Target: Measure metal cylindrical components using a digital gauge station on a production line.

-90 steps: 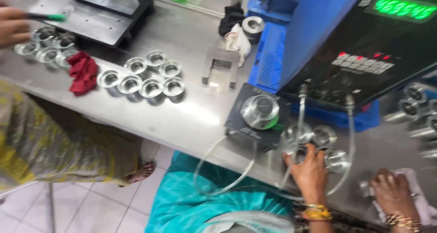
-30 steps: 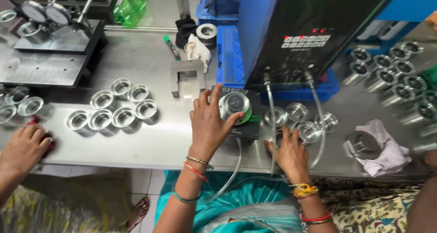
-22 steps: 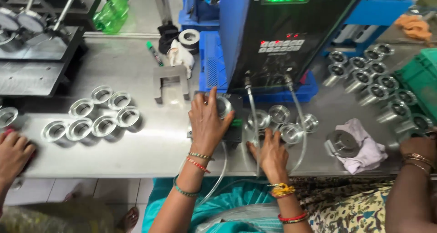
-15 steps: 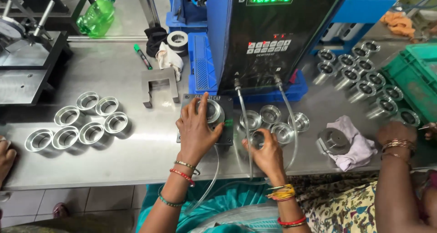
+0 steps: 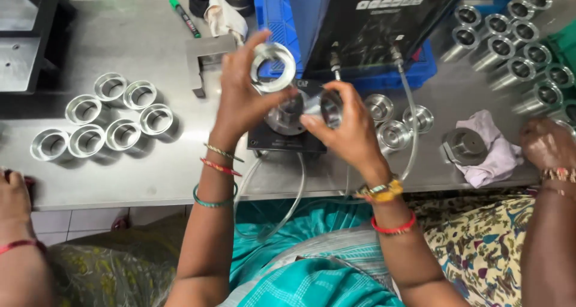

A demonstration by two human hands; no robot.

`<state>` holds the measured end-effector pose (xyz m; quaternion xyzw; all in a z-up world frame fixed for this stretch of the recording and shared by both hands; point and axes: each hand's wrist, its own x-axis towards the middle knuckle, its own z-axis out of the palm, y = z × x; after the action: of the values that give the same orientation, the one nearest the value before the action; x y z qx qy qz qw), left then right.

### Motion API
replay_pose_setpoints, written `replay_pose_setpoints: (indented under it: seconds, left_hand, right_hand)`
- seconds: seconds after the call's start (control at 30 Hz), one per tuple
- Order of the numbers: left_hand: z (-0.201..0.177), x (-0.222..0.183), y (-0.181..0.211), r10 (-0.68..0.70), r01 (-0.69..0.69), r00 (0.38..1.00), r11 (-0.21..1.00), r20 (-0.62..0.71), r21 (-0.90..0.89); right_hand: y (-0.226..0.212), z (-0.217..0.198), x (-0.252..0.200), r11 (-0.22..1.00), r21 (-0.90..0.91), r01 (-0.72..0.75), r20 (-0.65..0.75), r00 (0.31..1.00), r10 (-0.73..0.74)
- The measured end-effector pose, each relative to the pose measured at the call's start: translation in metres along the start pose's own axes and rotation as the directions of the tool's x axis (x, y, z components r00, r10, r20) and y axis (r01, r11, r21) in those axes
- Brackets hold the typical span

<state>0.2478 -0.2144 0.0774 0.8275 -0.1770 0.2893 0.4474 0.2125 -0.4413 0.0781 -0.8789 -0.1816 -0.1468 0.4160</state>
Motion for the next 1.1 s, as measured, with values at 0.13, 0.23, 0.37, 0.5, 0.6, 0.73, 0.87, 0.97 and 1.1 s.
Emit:
replay_pose_setpoints:
  seconds: [0.13,0.23,0.37,0.5,0.6,0.73,0.87,0.97,1.1]
  left_hand:
    - [-0.016,-0.019,-0.066,-0.078,0.104,0.984,0.981,-0.158,0.166]
    - [-0.018,-0.038,-0.104,-0.212,0.249,0.964,0.934,-0.162,0.257]
    - [-0.007,-0.065,-0.116,-0.473,0.451,0.88,0.802,-0.044,0.391]
    - [0.006,-0.081,-0.136,-0.358,0.348,0.932,0.827,-0.063,0.441]
    - [0.002,-0.072,-0.125,-0.319,0.319,0.945,0.846,-0.076,0.427]
    - [0.002,-0.067,-0.115,-0.235,0.279,0.96,0.799,-0.15,0.533]
    - [0.02,-0.071,-0.152,-0.335,0.338,0.936,0.763,-0.11,0.552]
    - [0.03,-0.067,-0.154,-0.303,0.356,0.934,0.764,-0.189,0.538]
    - [0.044,-0.062,-0.162,-0.34,0.435,0.9,0.733,-0.272,0.523]
  right_hand:
    - [-0.028,0.021,0.028,0.982,-0.14,0.123,0.071,0.991,-0.114]
    - [-0.047,0.029,0.042,0.964,-0.243,0.111,0.143,0.987,-0.077]
    - [-0.047,0.037,0.046,0.929,-0.359,0.09,0.221,0.975,-0.009]
    - [-0.037,0.05,0.037,0.888,-0.459,0.033,0.235,0.968,0.085]
    - [-0.042,0.053,0.031,0.885,-0.465,-0.005,0.216,0.969,0.119]
    - [-0.04,0.032,0.02,0.91,-0.413,-0.04,0.221,0.965,0.142]
    - [-0.046,0.012,0.01,0.95,-0.312,-0.017,0.17,0.983,0.073]
    - [-0.049,-0.002,0.003,0.961,-0.262,-0.089,0.131,0.983,0.127]
    - [-0.046,-0.017,-0.004,0.968,-0.212,-0.137,0.047,0.988,0.15]
